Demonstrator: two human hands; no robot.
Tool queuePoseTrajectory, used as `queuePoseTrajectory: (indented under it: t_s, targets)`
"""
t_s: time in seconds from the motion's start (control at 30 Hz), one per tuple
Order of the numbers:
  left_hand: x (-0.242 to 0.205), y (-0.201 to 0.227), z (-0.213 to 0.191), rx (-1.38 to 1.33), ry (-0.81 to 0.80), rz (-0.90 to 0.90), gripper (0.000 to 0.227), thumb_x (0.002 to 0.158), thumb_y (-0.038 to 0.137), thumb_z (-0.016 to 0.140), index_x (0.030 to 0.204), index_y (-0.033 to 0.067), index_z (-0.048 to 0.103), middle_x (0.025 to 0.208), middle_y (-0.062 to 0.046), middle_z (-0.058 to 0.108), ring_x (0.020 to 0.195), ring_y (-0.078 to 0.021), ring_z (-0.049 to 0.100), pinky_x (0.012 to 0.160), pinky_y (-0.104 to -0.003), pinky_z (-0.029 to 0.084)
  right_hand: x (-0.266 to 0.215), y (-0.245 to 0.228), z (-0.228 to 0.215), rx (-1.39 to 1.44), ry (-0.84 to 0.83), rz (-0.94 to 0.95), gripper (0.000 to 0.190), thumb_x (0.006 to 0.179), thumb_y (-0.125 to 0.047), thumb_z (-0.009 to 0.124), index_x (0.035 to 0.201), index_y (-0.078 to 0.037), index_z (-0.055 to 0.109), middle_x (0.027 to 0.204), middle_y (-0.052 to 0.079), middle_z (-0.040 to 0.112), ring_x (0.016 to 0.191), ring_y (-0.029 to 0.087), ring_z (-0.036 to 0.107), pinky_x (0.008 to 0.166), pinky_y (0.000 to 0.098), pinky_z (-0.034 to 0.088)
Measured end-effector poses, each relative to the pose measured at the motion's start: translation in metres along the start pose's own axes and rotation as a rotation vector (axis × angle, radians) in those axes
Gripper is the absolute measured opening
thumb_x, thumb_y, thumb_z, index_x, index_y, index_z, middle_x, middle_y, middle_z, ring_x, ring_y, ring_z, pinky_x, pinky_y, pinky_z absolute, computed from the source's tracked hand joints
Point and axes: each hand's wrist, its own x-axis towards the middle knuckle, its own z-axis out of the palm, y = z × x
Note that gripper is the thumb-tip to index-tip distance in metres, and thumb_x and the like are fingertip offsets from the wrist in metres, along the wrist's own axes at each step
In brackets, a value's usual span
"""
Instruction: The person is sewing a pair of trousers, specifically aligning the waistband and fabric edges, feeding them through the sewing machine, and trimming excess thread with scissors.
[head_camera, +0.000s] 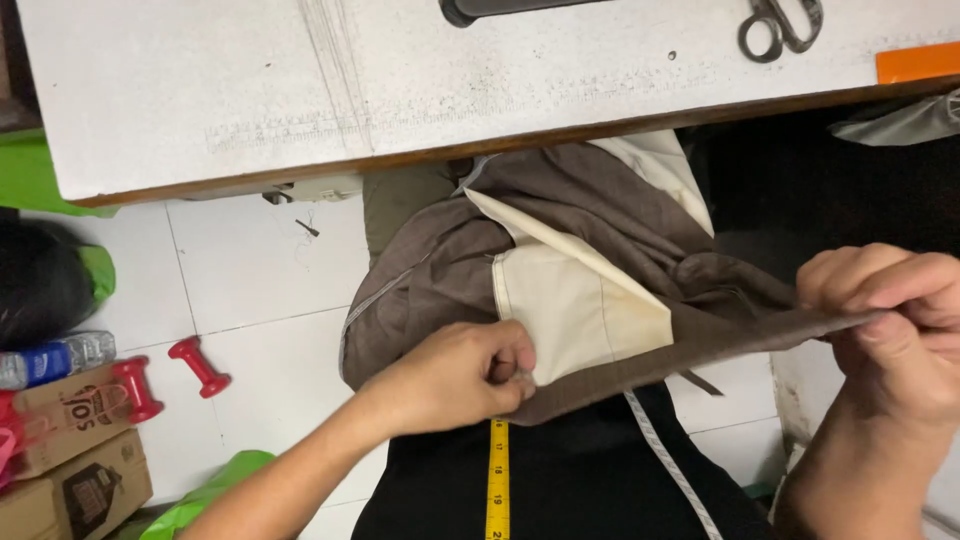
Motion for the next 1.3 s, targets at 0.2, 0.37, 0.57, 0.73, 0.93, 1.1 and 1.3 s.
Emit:
queuePoseTrajectory:
  t_s: [0.2,0.37,0.57,0.73,0.93,1.1,1.3]
  targets:
    - [-0.008,0.006,0.005,0.274,0.114,0.489,0.024,0.089,0.004,0.066,0.111,0.0078,0.072,0.105,-0.007,0.061,0.094,-0.0268,0.061,0.084,-0.041,0.053,-0.007,0.000,0.001,0.047,0.088,0.125,0.018,0.097,-0.028,0.062,0.104,-0.013,0.055,0.077,0.005,0.050,0.068,0.018,0.048,0.073,0.0337,0.045]
    - [-0.007,0.022,-0.001,0.318,0.055,0.578,0.030,0.095,0.022,0.060,0.109,0.0003,0.075,0.106,-0.011,0.066,0.091,-0.0294,0.062,0.080,-0.043,0.052,-0.004,0.006,0.005,-0.019,0.250,0.221,0.014,0.100,-0.018,0.065,0.107,-0.008,0.058,0.090,0.013,0.063,0.083,0.021,0.065,0.078,0.0284,0.057]
    - [0.023,0.014,0.019,0.570,0.199,0.490,0.044,0.093,0.053,0.071,0.087,0.0089,0.070,0.090,-0.006,0.062,0.084,-0.0333,0.062,0.071,-0.047,0.050,0.016,0.025,0.012,-0.188,0.438,0.339,0.011,0.100,-0.016,0.071,0.104,-0.009,0.064,0.091,-0.002,0.066,0.077,0.002,0.057,0.073,0.0152,0.045]
    - [0.004,0.050,-0.048,0.501,0.296,0.412,0.018,0.095,0.022,0.067,0.082,0.0096,0.069,0.088,-0.004,0.073,0.081,-0.0292,0.072,0.074,-0.042,0.056,0.052,0.002,0.030,0.107,0.492,0.370,0.015,0.096,-0.017,0.070,0.092,-0.004,0.063,0.066,0.003,0.061,0.048,0.008,0.052,0.039,0.0214,0.042]
    - [0.022,0.050,-0.180,0.397,0.131,0.172,0.043,0.098,0.031,0.072,0.067,0.0157,0.048,0.064,0.005,0.044,0.061,-0.0114,0.042,0.058,-0.033,0.036,0.116,-0.027,0.037,-0.450,0.309,0.266,0.015,0.096,-0.020,0.072,0.087,-0.009,0.066,0.078,-0.006,0.061,0.075,0.004,0.050,0.072,0.0218,0.041]
    - [0.115,0.007,-0.241,0.293,0.228,-0.034,0.022,0.087,0.024,0.073,0.093,0.0046,0.080,0.080,-0.016,0.073,0.081,-0.0320,0.065,0.081,-0.043,0.051,0.220,0.070,0.020,-0.909,0.130,-0.114,0.019,0.102,-0.019,0.074,0.107,-0.001,0.071,0.095,0.018,0.065,0.087,0.034,0.059,0.080,0.0484,0.048]
    - [0.113,0.015,-0.245,0.258,0.202,-0.075,0.020,0.087,0.024,0.074,0.098,0.0103,0.084,0.079,-0.011,0.076,0.077,-0.0277,0.068,0.079,-0.038,0.055,0.242,0.107,0.003,-1.327,0.159,-0.275,0.028,0.095,-0.007,0.082,0.122,-0.004,0.076,0.115,0.012,0.059,0.107,0.037,0.060,0.089,0.0448,0.048]
